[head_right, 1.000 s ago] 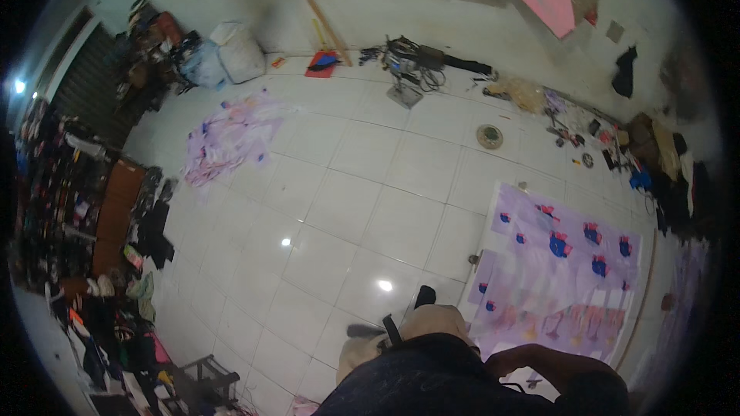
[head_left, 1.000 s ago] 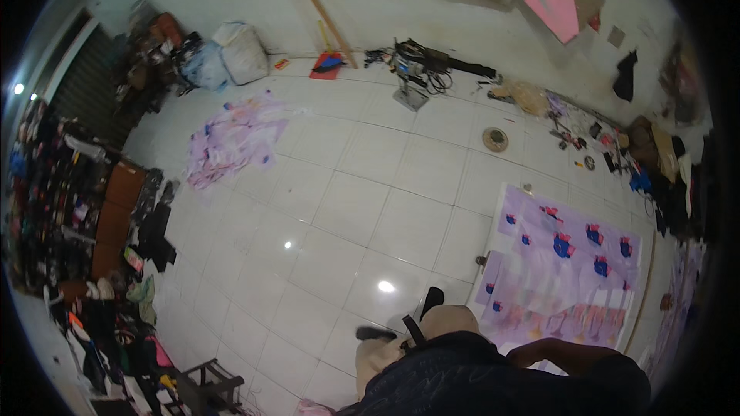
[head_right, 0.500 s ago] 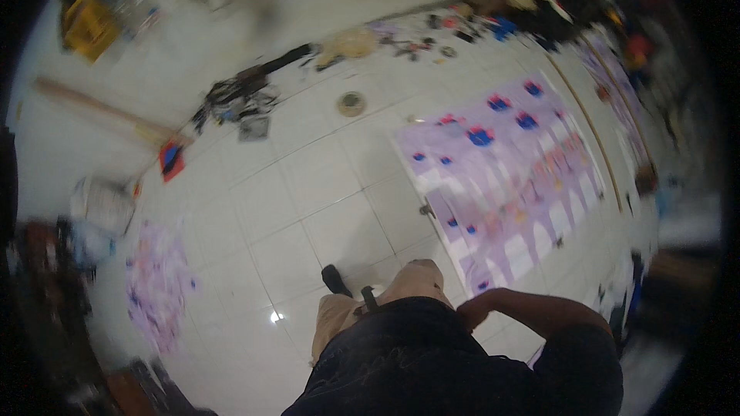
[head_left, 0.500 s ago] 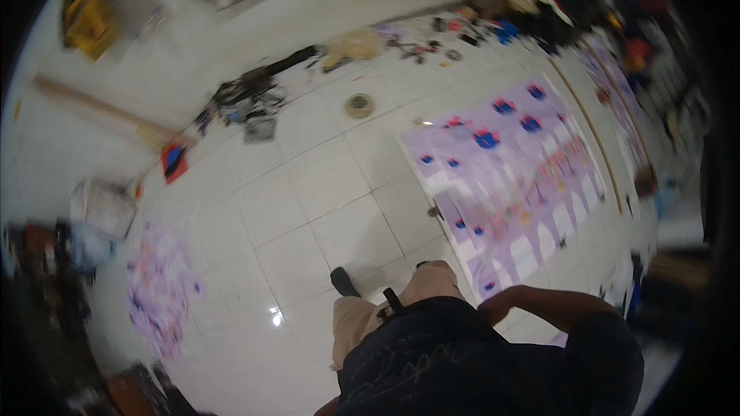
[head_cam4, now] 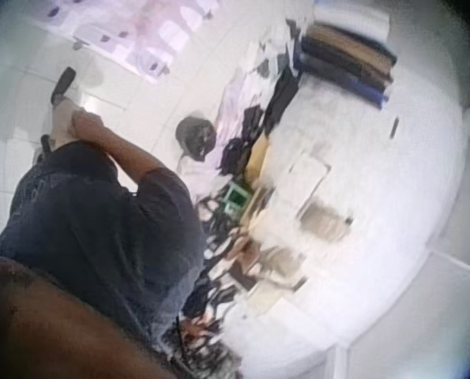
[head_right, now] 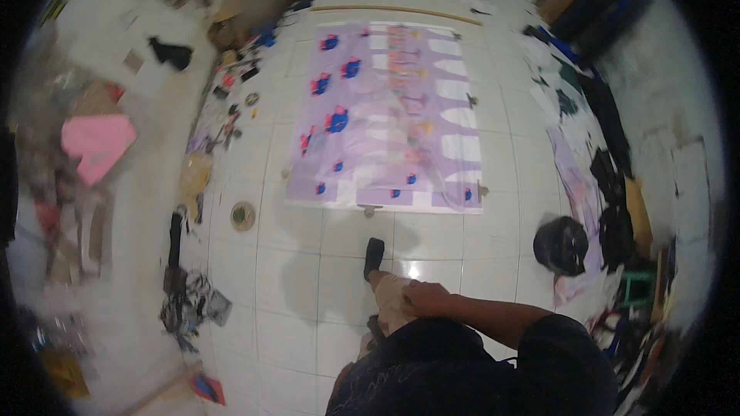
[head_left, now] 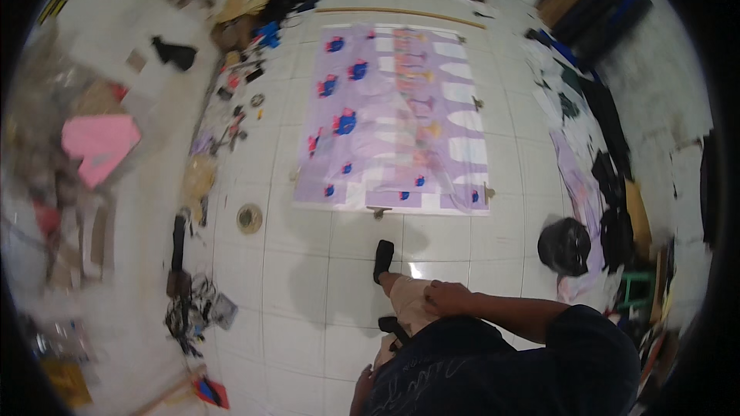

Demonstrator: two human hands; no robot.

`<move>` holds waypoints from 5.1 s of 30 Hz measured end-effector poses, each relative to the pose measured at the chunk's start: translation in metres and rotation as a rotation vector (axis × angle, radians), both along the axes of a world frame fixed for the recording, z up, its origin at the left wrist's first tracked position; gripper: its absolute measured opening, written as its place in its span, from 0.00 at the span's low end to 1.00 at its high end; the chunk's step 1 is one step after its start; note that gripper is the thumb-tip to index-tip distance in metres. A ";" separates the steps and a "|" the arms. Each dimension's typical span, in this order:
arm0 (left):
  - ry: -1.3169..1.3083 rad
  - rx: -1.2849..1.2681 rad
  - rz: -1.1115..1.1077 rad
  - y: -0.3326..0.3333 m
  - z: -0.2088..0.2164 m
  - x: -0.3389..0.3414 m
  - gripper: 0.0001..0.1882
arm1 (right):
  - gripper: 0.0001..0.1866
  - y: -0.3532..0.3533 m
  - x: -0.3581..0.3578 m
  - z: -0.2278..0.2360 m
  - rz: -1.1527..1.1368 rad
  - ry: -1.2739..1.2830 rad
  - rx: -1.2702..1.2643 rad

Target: The person lays out printed fabric banners on the floor, smoothing the material and securing the edges using large metal clips.

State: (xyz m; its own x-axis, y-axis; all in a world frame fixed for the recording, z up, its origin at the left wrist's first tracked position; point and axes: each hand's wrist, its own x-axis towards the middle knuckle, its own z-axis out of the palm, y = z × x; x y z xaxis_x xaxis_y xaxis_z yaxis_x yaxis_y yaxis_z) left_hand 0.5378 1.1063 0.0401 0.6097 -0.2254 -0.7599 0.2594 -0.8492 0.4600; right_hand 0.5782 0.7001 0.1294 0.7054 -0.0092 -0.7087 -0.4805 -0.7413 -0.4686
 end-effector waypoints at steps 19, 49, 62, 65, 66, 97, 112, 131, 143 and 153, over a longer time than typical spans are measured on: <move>0.364 0.157 -0.318 -0.068 -0.133 0.365 0.16 | 0.24 0.008 0.088 -0.139 0.226 0.093 0.932; -0.548 -0.379 -0.460 -0.406 -0.657 0.850 0.14 | 0.17 -0.061 0.225 -0.353 -0.767 -0.496 -0.137; -0.408 -0.446 -0.318 -0.265 -0.664 0.831 0.17 | 0.21 -0.211 0.077 -0.578 -1.806 -0.362 -0.265; -0.534 -0.393 -0.390 -0.256 -0.654 0.785 0.19 | 0.22 -0.210 0.065 -0.649 -1.493 -0.060 -0.256; -0.551 -0.384 -0.353 -0.253 -0.652 0.784 0.19 | 0.22 -0.207 0.073 -0.664 -1.298 -0.018 -0.350; -0.863 -0.225 -0.328 -0.210 -0.710 0.814 0.22 | 0.33 -0.252 0.004 -0.734 -1.197 -0.088 -0.951; -0.959 -0.093 -0.363 -0.230 -0.681 0.777 0.19 | 0.32 -0.228 0.041 -0.725 -1.030 -0.307 -1.028; -0.951 -0.149 -0.250 -0.226 -0.673 0.769 0.17 | 0.29 -0.133 0.168 -0.710 -0.496 -0.524 -0.684; -1.172 -0.379 -0.637 -0.250 -0.645 0.741 0.25 | 0.31 -0.117 0.187 -0.697 -0.451 -0.469 -0.668; -0.973 -0.151 -1.009 -0.262 -0.658 0.726 0.39 | 0.36 -0.111 0.213 -0.689 -0.443 -0.402 -0.582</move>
State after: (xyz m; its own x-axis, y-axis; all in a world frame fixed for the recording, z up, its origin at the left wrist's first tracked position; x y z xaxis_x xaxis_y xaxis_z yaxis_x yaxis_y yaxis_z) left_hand 1.2636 0.8447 -0.6177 0.3993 -0.9146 -0.0636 -0.8923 -0.4036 0.2021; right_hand 0.7915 0.5895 -0.5599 0.7486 -0.6323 -0.1996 -0.6624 -0.6998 -0.2674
